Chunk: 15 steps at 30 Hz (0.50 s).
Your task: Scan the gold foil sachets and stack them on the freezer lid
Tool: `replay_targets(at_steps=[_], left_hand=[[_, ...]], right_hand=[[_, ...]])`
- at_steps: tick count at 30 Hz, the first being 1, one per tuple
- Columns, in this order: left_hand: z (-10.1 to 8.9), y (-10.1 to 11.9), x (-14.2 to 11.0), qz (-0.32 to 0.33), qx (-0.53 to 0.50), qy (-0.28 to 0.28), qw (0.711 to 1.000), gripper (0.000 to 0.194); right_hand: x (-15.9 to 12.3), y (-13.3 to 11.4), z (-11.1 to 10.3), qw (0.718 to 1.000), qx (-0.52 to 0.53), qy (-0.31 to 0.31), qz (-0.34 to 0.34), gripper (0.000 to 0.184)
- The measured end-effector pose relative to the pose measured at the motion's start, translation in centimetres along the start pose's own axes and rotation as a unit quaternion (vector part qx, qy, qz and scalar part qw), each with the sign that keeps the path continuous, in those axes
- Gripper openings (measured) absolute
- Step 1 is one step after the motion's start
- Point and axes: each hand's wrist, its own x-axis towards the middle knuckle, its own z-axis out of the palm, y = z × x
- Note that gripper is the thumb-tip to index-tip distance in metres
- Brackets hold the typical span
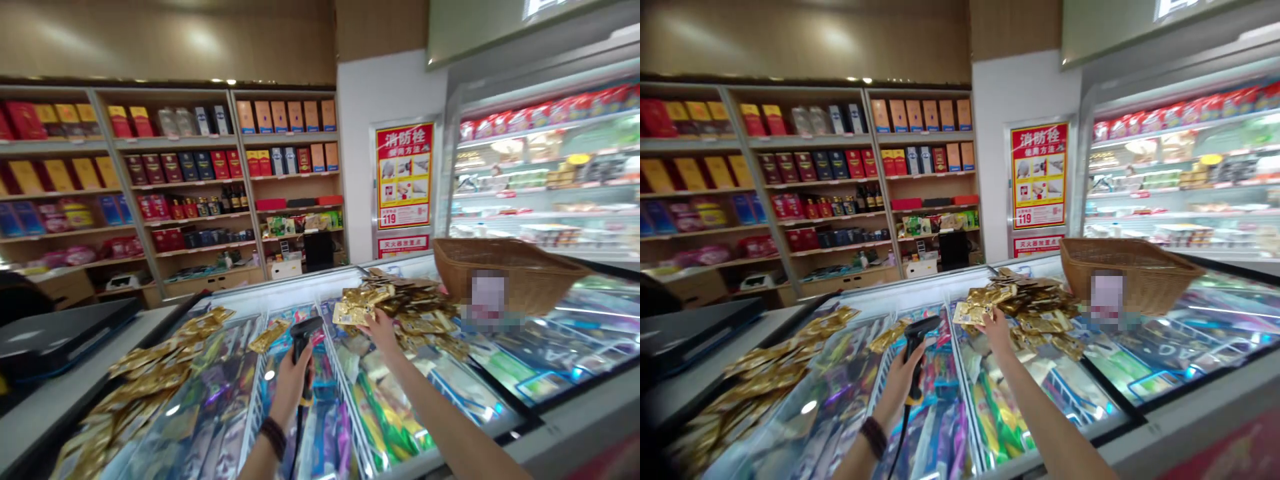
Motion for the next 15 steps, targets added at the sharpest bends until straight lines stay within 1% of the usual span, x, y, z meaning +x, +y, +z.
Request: replay_targets(at_steps=[5, 9, 12, 15], left_hand=[[2.6, 0.6, 0.4, -0.002, -0.013, -0.011, 1.000, 0.074], [4.2, 1.0, 0.0, -0.010, -0.012, -0.016, 1.000, 0.074], [4.6, 1.0, -0.2, -0.007, -0.015, -0.017, 1.000, 0.075], [4.4, 0.5, -0.2, 0.005, -0.017, -0.020, 1.000, 0.076]], right_hand=[[3.6, -2.5, -7.0, 0.990, -0.098, 0.100, -0.014, 0.038], [4.8, -3.9, -11.9, 0.969, -0.184, 0.165, -0.021, 0.041], [4.4, -4.4, -14.7, 0.940, -0.267, 0.209, -0.023, 0.041], [3.6, -4.5, -16.2, 0.910, -0.342, 0.232, -0.029, 0.038]])
